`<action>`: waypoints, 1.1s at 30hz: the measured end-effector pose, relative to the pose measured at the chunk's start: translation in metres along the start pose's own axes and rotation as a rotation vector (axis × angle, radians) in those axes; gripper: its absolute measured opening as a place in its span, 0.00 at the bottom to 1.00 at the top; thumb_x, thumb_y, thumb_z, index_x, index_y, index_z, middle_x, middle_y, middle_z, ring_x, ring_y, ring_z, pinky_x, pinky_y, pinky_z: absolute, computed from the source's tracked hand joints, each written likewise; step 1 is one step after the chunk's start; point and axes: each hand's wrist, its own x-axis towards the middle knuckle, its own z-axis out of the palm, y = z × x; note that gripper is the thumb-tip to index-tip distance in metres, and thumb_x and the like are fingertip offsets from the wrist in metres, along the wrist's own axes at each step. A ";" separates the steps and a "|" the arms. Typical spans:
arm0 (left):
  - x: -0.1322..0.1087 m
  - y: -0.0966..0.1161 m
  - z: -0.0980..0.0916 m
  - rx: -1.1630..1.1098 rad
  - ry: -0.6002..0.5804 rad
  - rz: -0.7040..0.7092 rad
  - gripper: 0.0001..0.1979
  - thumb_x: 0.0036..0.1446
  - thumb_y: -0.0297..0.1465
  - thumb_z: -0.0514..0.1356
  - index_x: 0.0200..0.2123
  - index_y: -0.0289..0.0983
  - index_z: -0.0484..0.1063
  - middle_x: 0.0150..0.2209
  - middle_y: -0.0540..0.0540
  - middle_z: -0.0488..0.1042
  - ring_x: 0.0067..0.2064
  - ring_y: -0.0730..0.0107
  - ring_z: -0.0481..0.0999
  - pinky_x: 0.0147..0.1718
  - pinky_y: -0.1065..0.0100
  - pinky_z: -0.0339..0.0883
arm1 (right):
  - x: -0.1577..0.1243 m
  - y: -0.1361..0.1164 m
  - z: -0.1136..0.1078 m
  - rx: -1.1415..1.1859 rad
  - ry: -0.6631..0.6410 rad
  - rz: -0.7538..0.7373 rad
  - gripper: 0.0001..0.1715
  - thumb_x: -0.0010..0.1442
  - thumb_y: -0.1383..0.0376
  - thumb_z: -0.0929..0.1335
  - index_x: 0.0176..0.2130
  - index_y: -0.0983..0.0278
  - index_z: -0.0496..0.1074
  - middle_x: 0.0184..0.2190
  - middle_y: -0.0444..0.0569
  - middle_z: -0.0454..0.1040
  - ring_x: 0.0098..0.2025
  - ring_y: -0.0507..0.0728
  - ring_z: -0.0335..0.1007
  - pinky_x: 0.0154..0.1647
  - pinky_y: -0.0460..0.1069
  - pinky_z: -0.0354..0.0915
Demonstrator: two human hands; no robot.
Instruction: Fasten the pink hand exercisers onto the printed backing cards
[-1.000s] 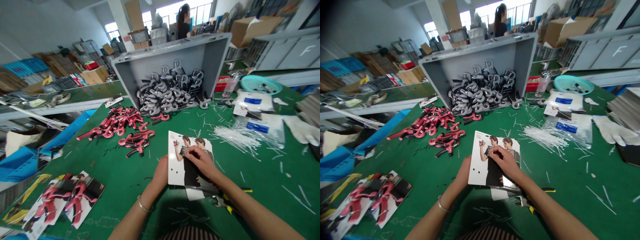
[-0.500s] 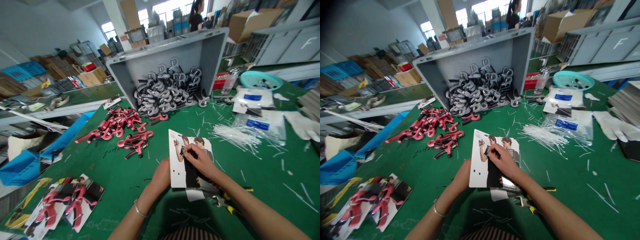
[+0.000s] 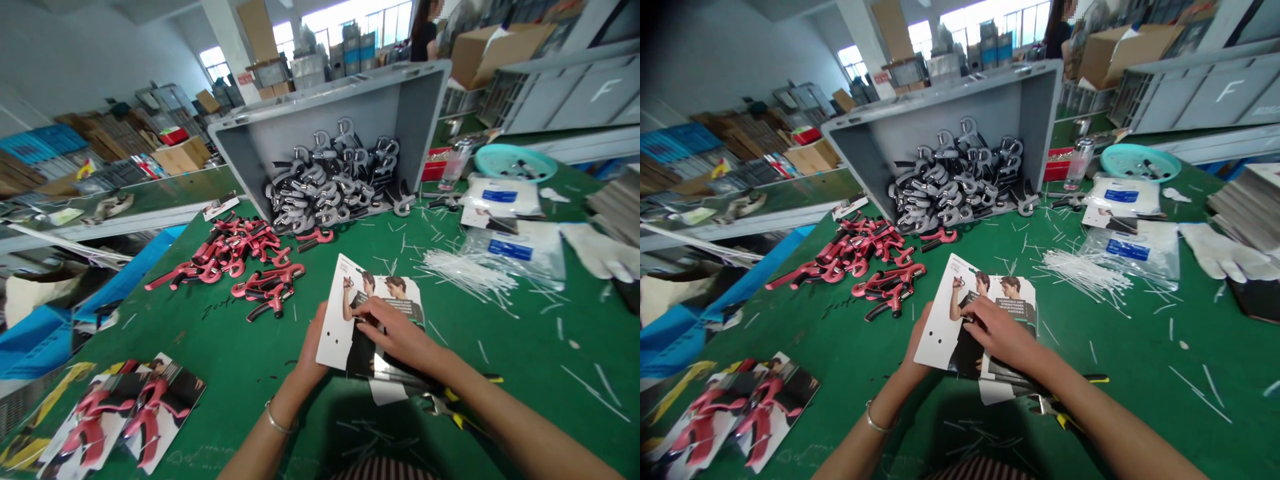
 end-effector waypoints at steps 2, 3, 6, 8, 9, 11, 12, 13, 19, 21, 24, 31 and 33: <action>-0.003 0.001 -0.004 -0.066 0.000 -0.023 0.21 0.49 0.34 0.66 0.48 0.36 0.73 0.42 0.43 0.78 0.41 0.58 0.76 0.42 0.64 0.67 | -0.001 -0.002 0.002 -0.009 0.027 0.004 0.06 0.67 0.67 0.65 0.45 0.61 0.70 0.41 0.50 0.73 0.45 0.58 0.68 0.48 0.52 0.64; -0.005 0.003 -0.006 -0.127 -0.005 -0.038 0.22 0.51 0.37 0.64 0.49 0.35 0.73 0.43 0.42 0.78 0.42 0.57 0.76 0.42 0.63 0.67 | -0.002 -0.002 0.003 -0.002 0.050 0.011 0.05 0.67 0.66 0.65 0.43 0.61 0.71 0.40 0.50 0.73 0.44 0.57 0.69 0.48 0.52 0.64; -0.012 0.009 -0.017 -0.369 -0.070 -0.105 0.28 0.58 0.49 0.56 0.52 0.33 0.72 0.48 0.38 0.77 0.45 0.55 0.76 0.42 0.63 0.68 | -0.002 0.000 0.004 0.044 0.128 0.101 0.06 0.67 0.67 0.64 0.39 0.61 0.71 0.36 0.47 0.74 0.39 0.56 0.69 0.44 0.50 0.64; -0.016 0.014 -0.024 -0.367 -0.131 -0.159 0.30 0.55 0.48 0.60 0.55 0.36 0.71 0.50 0.40 0.77 0.47 0.55 0.76 0.43 0.64 0.68 | -0.001 0.001 0.004 0.082 0.167 0.184 0.05 0.67 0.67 0.65 0.38 0.62 0.71 0.33 0.46 0.73 0.36 0.55 0.69 0.41 0.49 0.64; -0.017 0.015 -0.026 -0.321 -0.174 -0.196 0.30 0.53 0.46 0.65 0.56 0.37 0.70 0.50 0.41 0.77 0.47 0.56 0.76 0.42 0.66 0.67 | -0.001 0.001 0.004 0.110 0.178 0.217 0.05 0.66 0.66 0.65 0.37 0.62 0.71 0.31 0.45 0.72 0.34 0.54 0.69 0.39 0.49 0.64; -0.018 0.016 -0.028 -0.230 -0.244 -0.281 0.30 0.48 0.40 0.70 0.54 0.37 0.72 0.46 0.43 0.79 0.43 0.58 0.77 0.41 0.67 0.67 | -0.004 -0.002 0.005 0.211 0.188 0.263 0.06 0.67 0.64 0.65 0.36 0.62 0.71 0.29 0.43 0.71 0.30 0.53 0.68 0.35 0.48 0.64; -0.018 0.015 -0.027 -0.221 -0.256 -0.315 0.28 0.48 0.38 0.70 0.52 0.36 0.73 0.44 0.43 0.80 0.41 0.59 0.77 0.40 0.67 0.68 | -0.007 -0.004 0.005 0.276 0.188 0.279 0.07 0.67 0.63 0.65 0.36 0.62 0.70 0.28 0.43 0.70 0.29 0.52 0.68 0.33 0.47 0.65; -0.017 0.013 -0.026 -0.240 -0.251 -0.333 0.27 0.49 0.38 0.69 0.52 0.35 0.74 0.43 0.42 0.80 0.40 0.60 0.78 0.39 0.67 0.68 | -0.012 -0.006 0.003 0.336 0.186 0.291 0.09 0.67 0.61 0.64 0.36 0.61 0.70 0.28 0.43 0.70 0.28 0.52 0.68 0.32 0.47 0.65; -0.020 0.000 -0.022 -0.273 -0.204 -0.283 0.21 0.53 0.40 0.66 0.47 0.33 0.74 0.30 0.47 0.78 0.24 0.69 0.74 0.23 0.71 0.67 | -0.058 0.034 -0.047 0.107 0.280 0.482 0.15 0.69 0.58 0.60 0.49 0.61 0.68 0.34 0.46 0.75 0.30 0.54 0.71 0.32 0.48 0.67; -0.023 -0.001 -0.022 -0.234 -0.259 -0.272 0.20 0.56 0.41 0.64 0.46 0.33 0.73 0.24 0.50 0.74 0.18 0.73 0.69 0.16 0.73 0.62 | -0.070 0.068 -0.075 -0.376 0.265 0.611 0.13 0.68 0.60 0.61 0.44 0.62 0.71 0.37 0.48 0.75 0.36 0.56 0.73 0.38 0.49 0.67; -0.027 0.002 -0.020 -0.209 -0.265 -0.269 0.18 0.57 0.41 0.63 0.44 0.33 0.73 0.22 0.52 0.72 0.16 0.75 0.66 0.15 0.74 0.61 | -0.076 0.113 -0.108 -0.562 0.254 0.703 0.10 0.64 0.63 0.64 0.40 0.65 0.73 0.43 0.56 0.73 0.43 0.61 0.71 0.42 0.53 0.64; -0.034 0.016 -0.024 -0.403 -0.153 -0.360 0.22 0.50 0.37 0.69 0.47 0.34 0.74 0.33 0.47 0.79 0.29 0.69 0.76 0.28 0.71 0.69 | -0.067 0.134 -0.126 -0.577 0.239 0.741 0.11 0.63 0.62 0.64 0.38 0.66 0.74 0.43 0.60 0.73 0.42 0.63 0.71 0.38 0.52 0.61; -0.035 0.017 -0.028 -0.469 -0.086 -0.375 0.24 0.49 0.36 0.70 0.49 0.34 0.73 0.38 0.44 0.80 0.34 0.66 0.78 0.37 0.67 0.71 | -0.070 0.132 -0.131 -0.514 0.250 0.729 0.11 0.63 0.62 0.64 0.38 0.65 0.73 0.42 0.59 0.74 0.42 0.63 0.71 0.39 0.52 0.62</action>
